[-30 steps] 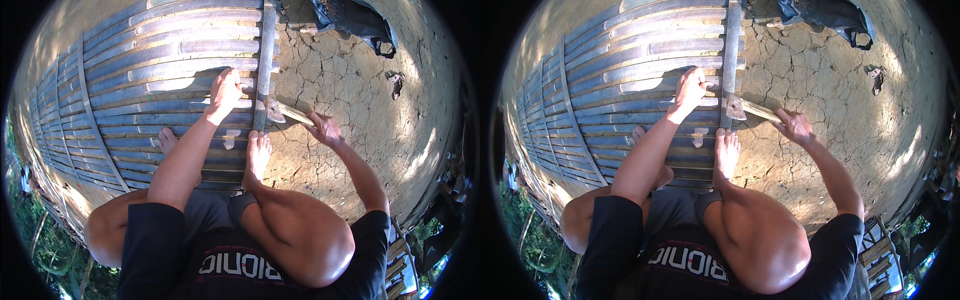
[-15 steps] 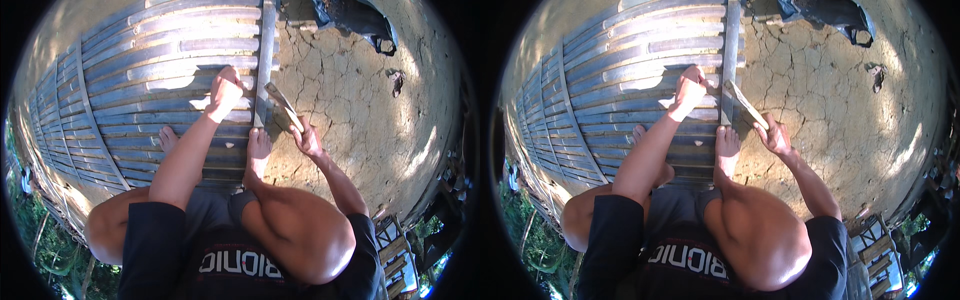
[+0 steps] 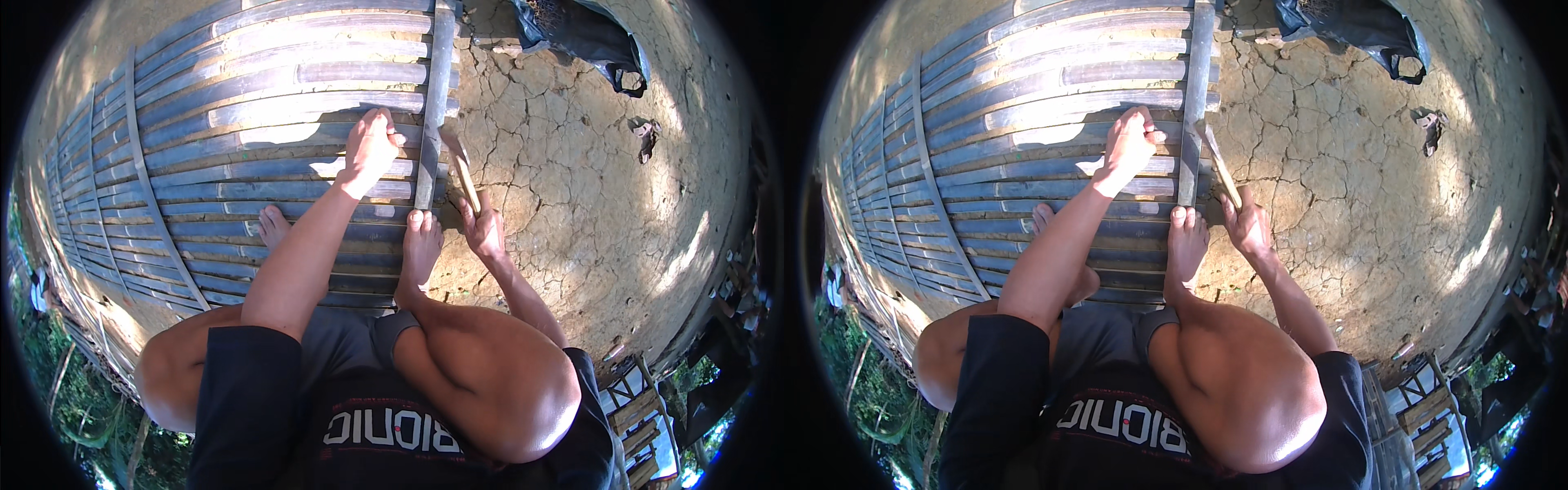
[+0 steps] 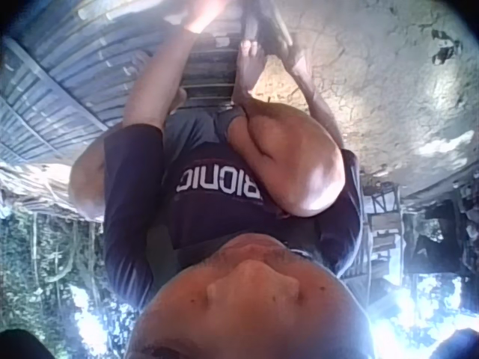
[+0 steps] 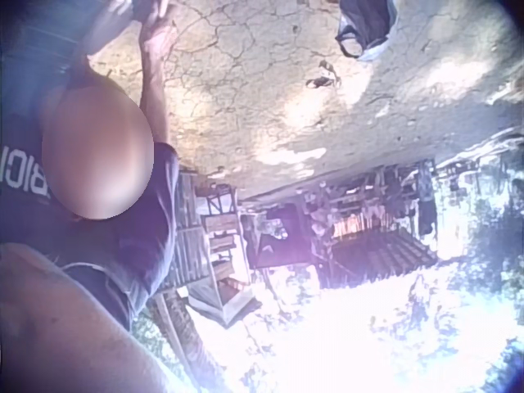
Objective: The person constructs a bamboo structure by placing small nails into pre-drilled holes in the bamboo slats and then hammers them in using an axe-head as a mallet.
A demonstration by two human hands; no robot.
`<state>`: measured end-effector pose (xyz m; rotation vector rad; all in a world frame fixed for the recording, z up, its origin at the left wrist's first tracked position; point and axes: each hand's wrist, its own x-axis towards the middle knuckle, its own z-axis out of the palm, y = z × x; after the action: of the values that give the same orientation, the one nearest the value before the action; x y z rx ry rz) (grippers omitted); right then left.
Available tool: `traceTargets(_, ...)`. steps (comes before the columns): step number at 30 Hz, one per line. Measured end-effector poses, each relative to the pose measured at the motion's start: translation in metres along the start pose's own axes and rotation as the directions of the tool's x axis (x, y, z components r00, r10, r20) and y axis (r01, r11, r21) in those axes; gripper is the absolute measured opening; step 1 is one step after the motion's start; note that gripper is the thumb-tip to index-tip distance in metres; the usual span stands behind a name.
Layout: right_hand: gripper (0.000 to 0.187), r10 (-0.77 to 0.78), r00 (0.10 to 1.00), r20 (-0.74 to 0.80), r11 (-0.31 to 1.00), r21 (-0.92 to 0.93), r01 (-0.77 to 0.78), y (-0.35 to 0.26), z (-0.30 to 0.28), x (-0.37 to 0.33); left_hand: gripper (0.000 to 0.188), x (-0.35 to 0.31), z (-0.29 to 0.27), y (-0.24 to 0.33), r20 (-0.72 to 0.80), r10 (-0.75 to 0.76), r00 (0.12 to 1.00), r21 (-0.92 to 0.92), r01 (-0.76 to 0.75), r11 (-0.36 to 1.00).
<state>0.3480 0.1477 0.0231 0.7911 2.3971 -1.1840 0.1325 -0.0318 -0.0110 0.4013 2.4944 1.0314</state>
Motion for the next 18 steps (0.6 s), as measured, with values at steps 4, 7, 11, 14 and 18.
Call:
traceTargets(4, 0.030, -0.127, 0.984, -0.124, 0.989, 0.059, 0.135, -0.007, -0.008, -0.003, 0.022, 0.002, 0.002, -0.004, -0.011, 0.035, 0.999, 0.022, -0.035, 0.999)
traceTargets(7, 0.026, -0.236, 0.938, -0.252, 0.958, 0.101, 0.268, -0.009, 0.001, -0.027, 0.029, -0.003, 0.000, -0.003, -0.064, 0.162, 0.985, 0.055, -0.158, 0.986)
traceTargets(11, 0.026, -0.001, 1.000, 0.030, 1.000, -0.015, 0.001, -0.014, 0.011, -0.006, 0.027, -0.001, -0.001, 0.000, 0.028, -0.065, 0.997, 0.045, 0.064, 0.997)
traceTargets(14, 0.031, -0.051, 0.993, -0.109, 0.989, 0.132, 0.066, -0.031, 0.013, -0.014, 0.011, -0.002, -0.003, 0.002, 0.014, 0.033, 0.999, 0.080, -0.034, 0.996)
traceTargets(18, 0.028, -0.211, 0.916, -0.340, 0.947, 0.162, 0.278, -0.022, 0.029, -0.032, 0.014, -0.001, -0.005, 0.003, -0.006, 0.110, 0.994, 0.065, -0.110, 0.992)
